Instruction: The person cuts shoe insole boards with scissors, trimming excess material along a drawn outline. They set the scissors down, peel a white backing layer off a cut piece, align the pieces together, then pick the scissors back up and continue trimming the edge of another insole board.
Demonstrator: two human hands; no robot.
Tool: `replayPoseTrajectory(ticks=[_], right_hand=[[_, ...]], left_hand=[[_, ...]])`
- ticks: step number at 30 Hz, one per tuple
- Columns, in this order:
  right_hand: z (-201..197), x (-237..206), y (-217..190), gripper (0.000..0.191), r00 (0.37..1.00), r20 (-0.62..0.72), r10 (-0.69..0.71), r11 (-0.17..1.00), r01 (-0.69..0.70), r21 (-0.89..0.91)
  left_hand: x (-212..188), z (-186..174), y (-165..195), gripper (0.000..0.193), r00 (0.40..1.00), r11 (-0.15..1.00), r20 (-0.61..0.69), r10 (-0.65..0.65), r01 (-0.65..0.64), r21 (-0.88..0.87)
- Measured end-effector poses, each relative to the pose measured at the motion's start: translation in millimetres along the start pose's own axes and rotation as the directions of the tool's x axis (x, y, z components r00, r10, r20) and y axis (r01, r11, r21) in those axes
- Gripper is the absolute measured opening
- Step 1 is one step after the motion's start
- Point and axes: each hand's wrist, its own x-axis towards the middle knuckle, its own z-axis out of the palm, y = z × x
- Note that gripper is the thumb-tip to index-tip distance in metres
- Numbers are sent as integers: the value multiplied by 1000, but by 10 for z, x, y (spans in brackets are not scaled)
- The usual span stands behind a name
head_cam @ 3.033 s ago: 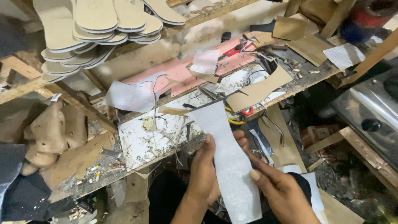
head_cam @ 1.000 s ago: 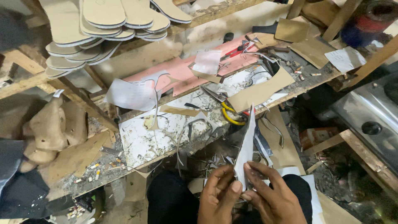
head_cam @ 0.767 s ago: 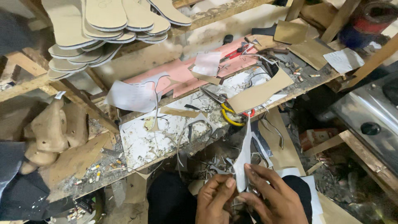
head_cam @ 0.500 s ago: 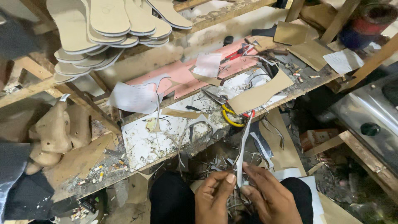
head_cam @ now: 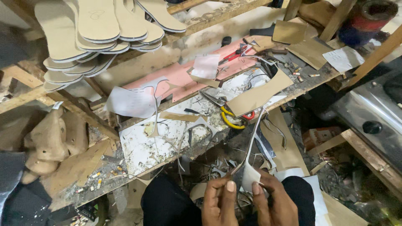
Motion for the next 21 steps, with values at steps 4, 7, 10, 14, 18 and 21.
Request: replayPoseTrajectory(ticks=[4,7,10,14,18,21], right_hand=[[57,-70,311,22,947,-253,198,963,-139,232],[27,-86,381,24,902,-405,148,980,-78,183],[-87,-39,226,29,963,-266,-50,995,71,71],[-310,150,-144,67,915,70,-397,918,397,20],[-256,343,-363,90,868,249,-430,869,472,-146],[-337,336,-301,81,987,-85,-136,934,156,320]], left_hand=[[-10,-9,18,19,983,999,-184,15,-20,-27],[21,-22,9,22,948,976,-259,-185,145,-165],[18,35,-67,30,970,993,-218,108,-115,-19],[-35,20,-154,46,996,997,-82,-32,25,-79],[-54,-45,-131,49,996,989,83,-40,51,-135],[-52,-72,-62,46,977,953,39,-209,213,-216]])
